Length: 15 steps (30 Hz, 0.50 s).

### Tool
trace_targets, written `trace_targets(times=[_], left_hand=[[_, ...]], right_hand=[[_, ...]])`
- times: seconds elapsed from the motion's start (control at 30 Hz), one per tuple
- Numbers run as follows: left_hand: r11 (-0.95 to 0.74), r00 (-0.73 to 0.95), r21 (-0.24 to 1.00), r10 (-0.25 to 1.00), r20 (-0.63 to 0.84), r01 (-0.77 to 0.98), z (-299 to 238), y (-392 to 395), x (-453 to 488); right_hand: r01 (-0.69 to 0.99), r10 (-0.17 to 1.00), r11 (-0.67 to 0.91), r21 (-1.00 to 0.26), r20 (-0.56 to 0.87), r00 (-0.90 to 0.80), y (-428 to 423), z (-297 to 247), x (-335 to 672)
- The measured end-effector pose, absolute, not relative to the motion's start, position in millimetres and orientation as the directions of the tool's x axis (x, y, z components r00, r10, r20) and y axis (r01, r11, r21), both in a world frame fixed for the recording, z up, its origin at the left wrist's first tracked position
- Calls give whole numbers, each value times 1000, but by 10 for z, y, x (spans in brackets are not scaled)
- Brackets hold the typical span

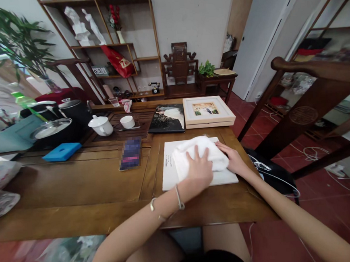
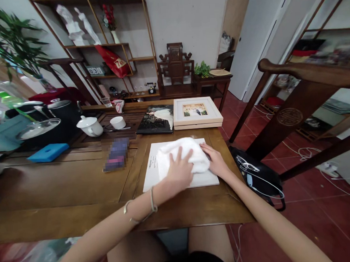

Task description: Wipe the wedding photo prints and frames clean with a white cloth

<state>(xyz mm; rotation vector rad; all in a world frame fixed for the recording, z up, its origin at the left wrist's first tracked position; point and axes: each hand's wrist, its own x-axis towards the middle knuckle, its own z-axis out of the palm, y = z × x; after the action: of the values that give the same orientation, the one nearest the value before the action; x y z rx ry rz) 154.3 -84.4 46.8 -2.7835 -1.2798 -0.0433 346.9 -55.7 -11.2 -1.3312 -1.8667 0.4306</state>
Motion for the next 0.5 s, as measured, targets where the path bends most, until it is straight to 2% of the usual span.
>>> trace_targets(times=[0.07, 0.2, 0.4, 0.5], left_hand=[[-632, 633, -47, 770, 79, 774, 506, -504, 1559], [-697, 698, -44, 714, 61, 716, 554, -174, 1569], [-795, 797, -67, 602, 39, 603, 533, -711, 1395], [-852, 852, -39, 523, -8, 522, 567, -921, 1264]], right_hand=[[650, 897, 411, -639, 412, -162, -639, -86, 3431], [660, 883, 427, -618, 441, -158, -699, -35, 3379], [661, 889, 414, -625, 435, -146, -670, -56, 3420], [660, 892, 406, -632, 431, -136, -665, -90, 3429]])
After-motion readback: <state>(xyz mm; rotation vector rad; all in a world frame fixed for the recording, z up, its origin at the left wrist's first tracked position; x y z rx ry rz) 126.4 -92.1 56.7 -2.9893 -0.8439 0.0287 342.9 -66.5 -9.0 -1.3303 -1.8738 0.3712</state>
